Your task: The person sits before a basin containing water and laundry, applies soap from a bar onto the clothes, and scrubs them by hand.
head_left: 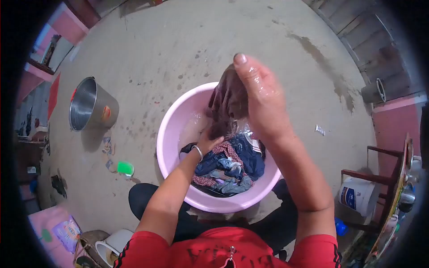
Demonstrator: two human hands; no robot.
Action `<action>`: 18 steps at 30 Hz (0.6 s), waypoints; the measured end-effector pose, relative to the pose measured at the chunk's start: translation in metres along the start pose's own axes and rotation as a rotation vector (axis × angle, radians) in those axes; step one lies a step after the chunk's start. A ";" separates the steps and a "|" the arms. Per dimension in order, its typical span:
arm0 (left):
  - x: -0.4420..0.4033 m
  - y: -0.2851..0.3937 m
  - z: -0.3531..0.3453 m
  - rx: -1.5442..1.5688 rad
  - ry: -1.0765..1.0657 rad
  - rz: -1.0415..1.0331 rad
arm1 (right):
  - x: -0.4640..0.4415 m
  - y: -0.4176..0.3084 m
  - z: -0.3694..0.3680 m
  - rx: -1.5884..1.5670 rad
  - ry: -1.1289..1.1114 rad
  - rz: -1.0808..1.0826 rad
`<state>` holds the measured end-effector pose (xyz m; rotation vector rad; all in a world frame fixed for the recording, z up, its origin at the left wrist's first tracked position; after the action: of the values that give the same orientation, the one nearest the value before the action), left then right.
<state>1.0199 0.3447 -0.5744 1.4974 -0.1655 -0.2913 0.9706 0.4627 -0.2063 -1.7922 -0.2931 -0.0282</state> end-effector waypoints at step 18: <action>0.007 0.138 0.101 -0.423 -0.022 0.093 | 0.050 0.013 0.173 -0.397 0.510 0.001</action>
<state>1.0102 0.2522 -0.4302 1.0648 -0.1775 -0.2498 0.9979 0.6349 -0.2515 -2.1005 0.0887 -0.5675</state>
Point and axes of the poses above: each hand's wrist, its own x-axis away from the middle knuckle, its own z-axis out of the back of the hand, y = z × x, the point moved 6 cm from there along -x, towards the middle knuckle, and after that the axes turned 13 degrees about -z, right-handed, at the moved point
